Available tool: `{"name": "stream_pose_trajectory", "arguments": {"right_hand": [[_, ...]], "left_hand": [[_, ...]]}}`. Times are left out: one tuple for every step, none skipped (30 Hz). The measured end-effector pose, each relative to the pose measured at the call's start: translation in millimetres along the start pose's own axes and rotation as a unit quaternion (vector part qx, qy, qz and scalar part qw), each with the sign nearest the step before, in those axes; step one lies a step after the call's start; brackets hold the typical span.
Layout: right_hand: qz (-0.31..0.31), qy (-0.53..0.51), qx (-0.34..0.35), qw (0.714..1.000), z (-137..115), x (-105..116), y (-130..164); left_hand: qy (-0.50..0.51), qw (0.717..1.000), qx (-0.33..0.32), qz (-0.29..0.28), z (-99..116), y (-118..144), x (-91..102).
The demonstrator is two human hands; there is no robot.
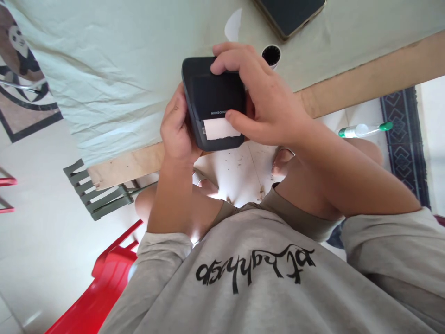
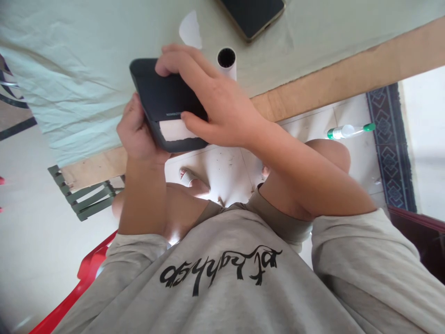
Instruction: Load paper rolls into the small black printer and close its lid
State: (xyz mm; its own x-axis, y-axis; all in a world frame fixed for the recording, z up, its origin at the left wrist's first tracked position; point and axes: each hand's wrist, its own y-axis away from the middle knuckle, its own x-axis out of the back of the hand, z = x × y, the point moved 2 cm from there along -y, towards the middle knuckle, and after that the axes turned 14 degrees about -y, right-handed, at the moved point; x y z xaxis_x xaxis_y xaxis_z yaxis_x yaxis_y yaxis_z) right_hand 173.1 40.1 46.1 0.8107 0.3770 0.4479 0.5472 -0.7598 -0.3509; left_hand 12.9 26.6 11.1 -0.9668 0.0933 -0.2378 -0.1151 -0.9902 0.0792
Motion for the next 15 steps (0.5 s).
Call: {"name": "stream_pose_trajectory", "arguments": {"right_hand": [[0.001,0.005,0.005,1.000,0.2,-0.2,-0.1],[0.003,0.007,0.010,1.000,0.3,-0.4,-0.1],[0.008,0.008,0.015,1.000,0.4,-0.6,-0.1],[0.010,0.007,0.018,1.000,0.5,-0.9,0.0],[0.013,0.007,0.018,1.000,0.6,-1.1,0.0],[0.014,0.006,0.017,1.000,0.6,-1.2,0.0],[0.013,0.006,0.015,1.000,0.3,-1.1,-0.1],[0.011,0.007,0.014,1.000,-0.1,-0.9,-0.2],[0.010,0.008,0.015,1.000,-0.8,-0.4,-0.4],[0.006,0.011,0.015,1.000,-1.7,0.2,-0.7],[0.000,0.016,0.015,1.000,-2.8,0.8,-1.0],[-0.008,0.021,0.013,1.000,-3.8,1.3,-1.4],[-0.015,0.026,0.008,1.000,-4.8,1.8,-1.8],[-0.021,0.031,0.003,0.999,-5.6,2.2,-2.1],[-0.026,0.037,-0.005,0.999,-6.3,2.6,-2.5]], "left_hand": [[-0.004,1.000,-0.003,0.004,0.0,0.1,0.2],[-0.007,1.000,-0.003,0.007,0.2,0.4,0.2],[-0.010,1.000,-0.001,0.009,0.7,0.9,-0.1],[-0.012,1.000,0.001,0.008,1.3,1.5,-0.8],[-0.013,1.000,0.003,0.006,2.0,2.2,-1.6],[-0.013,1.000,0.003,0.004,2.7,2.8,-2.5],[-0.015,1.000,0.003,0.003,3.0,3.2,-3.2],[-0.017,1.000,0.002,0.007,2.8,3.1,-3.4],[-0.020,1.000,-0.004,0.014,2.2,2.6,-3.1],[-0.022,0.999,-0.013,0.022,1.2,1.6,-2.2],[-0.024,0.999,-0.023,0.025,-0.3,0.3,-0.9],[-0.026,0.999,-0.031,0.024,-2.2,-1.4,0.7],[-0.028,0.999,-0.037,0.020,-4.2,-3.0,2.6],[-0.031,0.998,-0.044,0.013,-5.9,-4.5,4.2],[-0.034,0.998,-0.049,0.003,-7.1,-5.7,5.5]]}}
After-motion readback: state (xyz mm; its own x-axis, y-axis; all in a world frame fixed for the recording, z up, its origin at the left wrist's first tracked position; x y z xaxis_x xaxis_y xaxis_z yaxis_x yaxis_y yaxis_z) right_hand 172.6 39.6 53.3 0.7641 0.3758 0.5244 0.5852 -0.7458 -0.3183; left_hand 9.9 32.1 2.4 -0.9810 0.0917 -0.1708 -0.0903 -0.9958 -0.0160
